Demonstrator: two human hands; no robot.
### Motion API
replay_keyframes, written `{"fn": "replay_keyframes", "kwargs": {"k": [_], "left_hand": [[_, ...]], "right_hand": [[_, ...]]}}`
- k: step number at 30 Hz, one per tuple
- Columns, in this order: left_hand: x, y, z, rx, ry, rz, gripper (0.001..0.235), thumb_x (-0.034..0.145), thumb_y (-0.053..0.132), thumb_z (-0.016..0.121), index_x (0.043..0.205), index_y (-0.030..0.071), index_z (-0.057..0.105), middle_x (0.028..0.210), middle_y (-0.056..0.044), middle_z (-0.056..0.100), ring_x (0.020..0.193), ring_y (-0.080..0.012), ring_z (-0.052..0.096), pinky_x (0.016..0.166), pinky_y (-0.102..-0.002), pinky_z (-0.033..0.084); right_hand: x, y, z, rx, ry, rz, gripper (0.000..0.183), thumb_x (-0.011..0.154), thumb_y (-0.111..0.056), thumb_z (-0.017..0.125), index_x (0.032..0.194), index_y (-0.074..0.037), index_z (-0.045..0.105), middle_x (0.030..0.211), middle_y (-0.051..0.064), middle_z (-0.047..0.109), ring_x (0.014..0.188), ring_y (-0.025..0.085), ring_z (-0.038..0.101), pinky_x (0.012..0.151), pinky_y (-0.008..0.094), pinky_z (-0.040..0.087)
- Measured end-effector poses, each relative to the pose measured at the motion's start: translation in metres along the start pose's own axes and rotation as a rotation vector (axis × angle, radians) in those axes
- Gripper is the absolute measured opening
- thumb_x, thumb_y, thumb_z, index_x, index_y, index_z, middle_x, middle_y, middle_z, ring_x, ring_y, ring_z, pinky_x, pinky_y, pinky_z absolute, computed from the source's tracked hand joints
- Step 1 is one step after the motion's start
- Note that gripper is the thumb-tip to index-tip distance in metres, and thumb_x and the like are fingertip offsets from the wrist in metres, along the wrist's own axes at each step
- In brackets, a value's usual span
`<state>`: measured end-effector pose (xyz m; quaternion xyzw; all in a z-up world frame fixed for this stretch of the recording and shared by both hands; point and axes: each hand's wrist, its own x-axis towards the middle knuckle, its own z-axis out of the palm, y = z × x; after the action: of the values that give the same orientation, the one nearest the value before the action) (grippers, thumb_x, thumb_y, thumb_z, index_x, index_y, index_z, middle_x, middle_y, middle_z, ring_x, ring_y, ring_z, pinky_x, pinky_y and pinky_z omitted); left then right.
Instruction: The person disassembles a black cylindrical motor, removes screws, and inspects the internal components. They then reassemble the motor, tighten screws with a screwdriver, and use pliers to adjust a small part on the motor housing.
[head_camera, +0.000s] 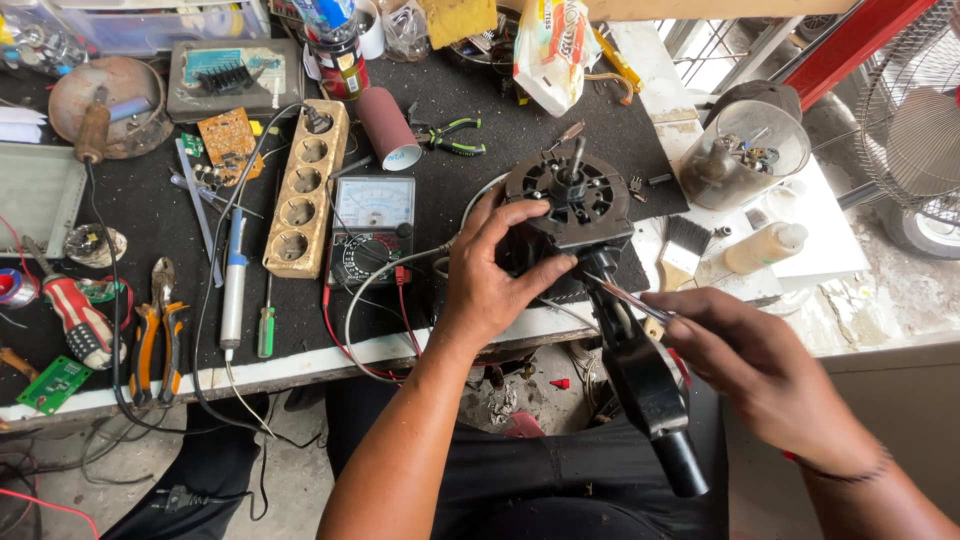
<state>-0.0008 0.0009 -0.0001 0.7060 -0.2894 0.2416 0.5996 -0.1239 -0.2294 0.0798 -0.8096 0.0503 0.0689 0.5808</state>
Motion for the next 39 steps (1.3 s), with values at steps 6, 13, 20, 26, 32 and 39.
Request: {"fn": "replay_keyframes", "kwargs": {"k": [6,13,20,26,32,39], "left_hand": [[0.008,-0.012,-0.003,0.010,-0.042,-0.044,0.051,0.084,0.033,0.085,0.125,0.012,0.064,0.137,-0.016,0.060,0.131,-0.0301,0.062,0.113,-0.038,0.049],[0.000,-0.011,-0.002,0.044,-0.042,-0.029,0.059,0.084,0.044,0.081,0.130,0.013,0.062,0.140,-0.019,0.056,0.135,-0.0330,0.059,0.116,-0.042,0.048],[-0.009,-0.015,0.007,-0.061,0.015,-0.116,0.047,0.091,0.046,0.077,0.130,0.022,0.066,0.142,-0.030,0.053,0.131,-0.0506,0.056,0.108,-0.057,0.048],[-0.010,-0.003,0.010,-0.083,0.031,-0.113,0.048,0.088,0.047,0.078,0.127,0.020,0.066,0.143,-0.032,0.052,0.130,-0.0512,0.057,0.109,-0.059,0.048],[-0.022,0.003,0.018,-0.073,0.029,-0.075,0.054,0.086,0.048,0.075,0.132,0.021,0.063,0.153,-0.029,0.044,0.138,-0.0478,0.052,0.113,-0.056,0.045],[-0.038,0.002,0.030,-0.138,0.028,-0.070,0.082,0.092,0.046,0.067,0.161,0.016,0.035,0.164,-0.029,0.028,0.149,-0.0508,0.032,0.119,-0.063,0.031]], "right_hand": [[0.000,0.007,-0.027,-0.067,0.262,-0.214,0.039,0.105,-0.015,0.053,0.139,0.003,0.062,0.075,0.011,0.054,0.070,0.018,0.050,0.073,0.027,0.038],[0.065,0.036,0.004,0.279,0.179,-0.145,0.026,0.098,-0.013,0.064,0.120,-0.013,0.052,0.075,-0.002,0.041,0.057,0.009,0.034,0.052,0.024,0.031],[0.100,0.031,0.031,0.311,0.140,-0.231,0.044,0.100,-0.024,0.068,0.127,0.005,0.048,0.071,0.001,0.041,0.053,0.009,0.043,0.049,0.026,0.042],[0.096,0.043,0.038,0.444,0.191,-0.196,0.039,0.096,-0.019,0.074,0.122,-0.003,0.049,0.073,0.000,0.042,0.052,0.007,0.043,0.045,0.021,0.037],[0.081,0.056,0.035,0.481,0.184,-0.167,0.041,0.095,-0.016,0.073,0.124,-0.005,0.047,0.075,-0.001,0.040,0.051,0.007,0.041,0.042,0.022,0.036],[0.072,0.066,0.041,0.576,0.195,-0.189,0.041,0.095,-0.016,0.072,0.126,-0.004,0.047,0.074,-0.001,0.038,0.047,0.005,0.038,0.039,0.022,0.035]]}}
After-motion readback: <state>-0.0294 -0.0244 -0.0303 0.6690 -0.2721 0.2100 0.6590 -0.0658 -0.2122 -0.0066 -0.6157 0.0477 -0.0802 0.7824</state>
